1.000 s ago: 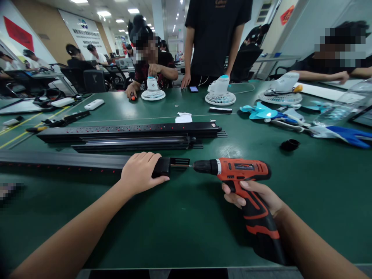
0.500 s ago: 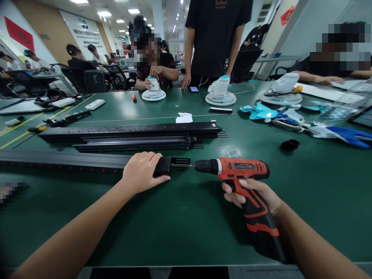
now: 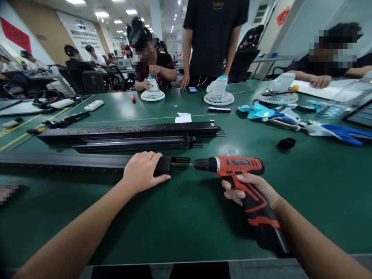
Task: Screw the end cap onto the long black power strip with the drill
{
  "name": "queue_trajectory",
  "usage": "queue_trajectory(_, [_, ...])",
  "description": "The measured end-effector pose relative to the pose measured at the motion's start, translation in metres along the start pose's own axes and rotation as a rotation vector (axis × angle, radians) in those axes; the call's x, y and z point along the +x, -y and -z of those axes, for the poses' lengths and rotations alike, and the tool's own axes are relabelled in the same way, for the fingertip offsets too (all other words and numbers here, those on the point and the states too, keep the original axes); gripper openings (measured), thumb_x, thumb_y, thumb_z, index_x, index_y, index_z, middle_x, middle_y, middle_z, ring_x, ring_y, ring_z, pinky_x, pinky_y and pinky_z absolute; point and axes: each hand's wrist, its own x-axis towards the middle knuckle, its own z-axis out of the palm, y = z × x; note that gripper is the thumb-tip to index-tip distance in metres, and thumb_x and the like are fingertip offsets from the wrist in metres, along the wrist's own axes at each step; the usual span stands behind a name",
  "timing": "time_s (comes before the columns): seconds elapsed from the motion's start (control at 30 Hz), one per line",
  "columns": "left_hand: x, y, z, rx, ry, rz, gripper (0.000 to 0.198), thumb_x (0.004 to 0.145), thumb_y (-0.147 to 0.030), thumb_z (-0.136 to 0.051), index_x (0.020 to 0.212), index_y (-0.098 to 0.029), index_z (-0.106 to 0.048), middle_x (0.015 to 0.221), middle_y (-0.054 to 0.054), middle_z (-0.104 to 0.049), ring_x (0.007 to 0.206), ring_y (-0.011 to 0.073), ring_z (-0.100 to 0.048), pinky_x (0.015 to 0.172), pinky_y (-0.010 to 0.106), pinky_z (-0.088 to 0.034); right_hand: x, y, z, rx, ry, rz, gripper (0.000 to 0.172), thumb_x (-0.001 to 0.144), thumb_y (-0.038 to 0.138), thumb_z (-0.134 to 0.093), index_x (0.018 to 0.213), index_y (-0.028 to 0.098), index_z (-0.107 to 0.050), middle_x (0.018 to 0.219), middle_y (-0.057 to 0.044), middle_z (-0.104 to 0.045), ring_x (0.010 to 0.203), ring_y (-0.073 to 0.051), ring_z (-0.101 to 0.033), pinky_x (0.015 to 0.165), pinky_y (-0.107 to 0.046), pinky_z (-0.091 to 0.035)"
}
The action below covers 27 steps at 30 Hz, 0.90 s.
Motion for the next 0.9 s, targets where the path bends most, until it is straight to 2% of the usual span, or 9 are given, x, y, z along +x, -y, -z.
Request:
queue_trajectory(0.1, [0.0,0.0,-0.001,0.005,-0.001,0.003,0.067,0.084,-0.073,-0.051,0.118,-0.016,-0.057,0.104,0.011,-0.065,0.096,0.0294,-0.06,0.086,0.043,-0.043,-0.003,0.004,-0.008,0.083,-0.048,0.007,0.034,0.086,0.043,-0.057,0.089,0.011,-0.069,0.057,0.0,-0.043,0.057,-0.014,-0.036,0.054,-0.025,-0.038])
queue_trajectory(0.33, [0.0,0.0,0.001,-0.008,-0.007,0.0,0.065,0.085,-0.072,-0.05,0.118,-0.017,-0.058,0.104,0.011,-0.066,0.096,0.029,-0.06,0.086,0.042,-0.043,-0.01,0.019,-0.025,0.161,-0.067,-0.029,0.029,0.083,0.039,-0.064,0.089,0.011,-0.071,0.061,-0.002,-0.048,0.058,-0.013,-0.035,0.052,-0.023,-0.039])
queue_trajectory(0.67, [0.0,0.0,0.001,-0.028,-0.01,0.006,0.064,0.084,-0.072,-0.051,0.118,-0.018,-0.058,0.105,0.011,-0.065,0.098,0.0293,-0.06,0.087,0.042,-0.042,-0.006,0.015,-0.018,0.188,-0.041,-0.038,0.035,0.083,0.042,-0.063,0.09,0.009,-0.072,0.059,-0.001,-0.043,0.057,-0.013,-0.032,0.052,-0.022,-0.039])
queue_trajectory(0.9, [0.0,0.0,0.0,-0.016,0.002,0.008,0.065,0.084,-0.072,-0.051,0.118,-0.017,-0.058,0.104,0.012,-0.065,0.097,0.0297,-0.06,0.086,0.043,-0.042,-0.005,0.008,-0.013,0.102,-0.047,0.013,0.036,0.085,0.045,-0.06,0.09,0.011,-0.07,0.056,-0.001,-0.045,0.058,-0.014,-0.035,0.054,-0.024,-0.038])
